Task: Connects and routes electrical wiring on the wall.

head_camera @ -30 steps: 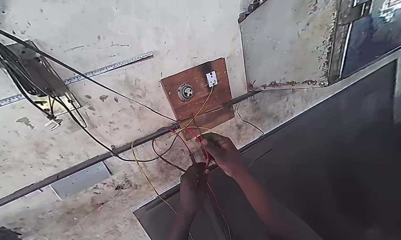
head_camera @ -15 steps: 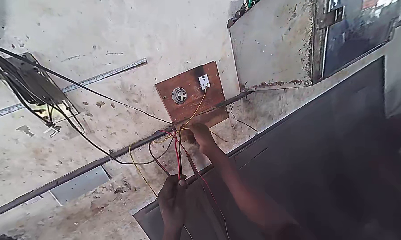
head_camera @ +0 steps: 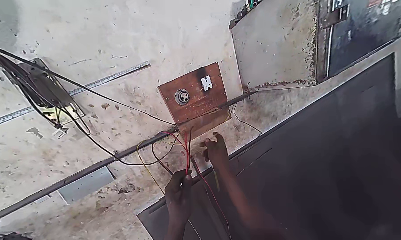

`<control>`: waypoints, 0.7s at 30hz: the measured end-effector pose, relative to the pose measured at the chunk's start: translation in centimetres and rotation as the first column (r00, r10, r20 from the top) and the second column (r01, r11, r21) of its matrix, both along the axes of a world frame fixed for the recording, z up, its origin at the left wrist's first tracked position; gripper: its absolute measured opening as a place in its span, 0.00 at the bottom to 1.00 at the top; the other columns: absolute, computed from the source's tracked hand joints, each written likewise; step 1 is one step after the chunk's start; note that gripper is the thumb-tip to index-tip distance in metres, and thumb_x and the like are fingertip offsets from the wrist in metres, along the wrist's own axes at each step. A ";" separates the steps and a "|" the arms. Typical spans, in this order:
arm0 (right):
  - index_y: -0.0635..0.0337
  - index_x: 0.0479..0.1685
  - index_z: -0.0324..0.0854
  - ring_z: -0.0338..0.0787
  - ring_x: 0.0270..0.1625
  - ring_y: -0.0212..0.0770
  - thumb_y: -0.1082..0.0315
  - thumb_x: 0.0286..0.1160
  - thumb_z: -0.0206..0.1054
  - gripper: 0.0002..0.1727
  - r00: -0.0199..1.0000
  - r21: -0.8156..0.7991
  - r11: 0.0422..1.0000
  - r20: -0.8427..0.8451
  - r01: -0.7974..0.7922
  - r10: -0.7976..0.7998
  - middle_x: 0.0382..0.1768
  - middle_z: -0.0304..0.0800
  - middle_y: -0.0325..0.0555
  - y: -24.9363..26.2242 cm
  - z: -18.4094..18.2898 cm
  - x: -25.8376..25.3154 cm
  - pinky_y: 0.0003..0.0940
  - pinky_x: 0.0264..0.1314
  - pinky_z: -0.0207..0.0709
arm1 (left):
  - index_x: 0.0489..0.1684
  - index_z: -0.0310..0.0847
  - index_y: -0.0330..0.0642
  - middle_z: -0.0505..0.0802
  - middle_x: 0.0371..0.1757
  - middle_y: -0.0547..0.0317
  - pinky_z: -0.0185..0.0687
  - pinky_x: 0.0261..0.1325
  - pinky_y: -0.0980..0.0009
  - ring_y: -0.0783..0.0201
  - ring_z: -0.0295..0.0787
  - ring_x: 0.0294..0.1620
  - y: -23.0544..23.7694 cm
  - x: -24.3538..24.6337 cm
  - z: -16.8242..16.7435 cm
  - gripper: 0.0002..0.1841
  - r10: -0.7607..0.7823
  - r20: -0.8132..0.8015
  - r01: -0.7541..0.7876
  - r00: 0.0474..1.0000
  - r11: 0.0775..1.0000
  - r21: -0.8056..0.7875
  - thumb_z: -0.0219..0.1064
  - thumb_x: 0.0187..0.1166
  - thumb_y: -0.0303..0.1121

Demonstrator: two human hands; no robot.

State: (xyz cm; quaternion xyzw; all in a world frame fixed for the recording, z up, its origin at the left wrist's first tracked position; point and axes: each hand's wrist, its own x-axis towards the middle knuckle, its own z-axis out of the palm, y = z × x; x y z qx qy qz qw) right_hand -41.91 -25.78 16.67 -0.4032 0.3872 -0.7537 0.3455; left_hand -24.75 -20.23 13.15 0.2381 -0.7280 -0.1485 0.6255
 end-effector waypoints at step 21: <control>0.64 0.58 0.85 0.79 0.20 0.33 0.64 0.90 0.62 0.13 0.968 -0.192 0.968 -0.222 -0.164 0.120 0.27 0.85 0.45 -0.9 5.6 -4.3 0.26 0.23 0.76 | 0.68 0.85 0.42 0.91 0.66 0.54 0.80 0.73 0.62 0.58 0.84 0.69 -3.0 -3.1 -0.6 0.22 0.379 0.282 -0.300 0.882 0.910 -0.285 0.68 0.80 0.41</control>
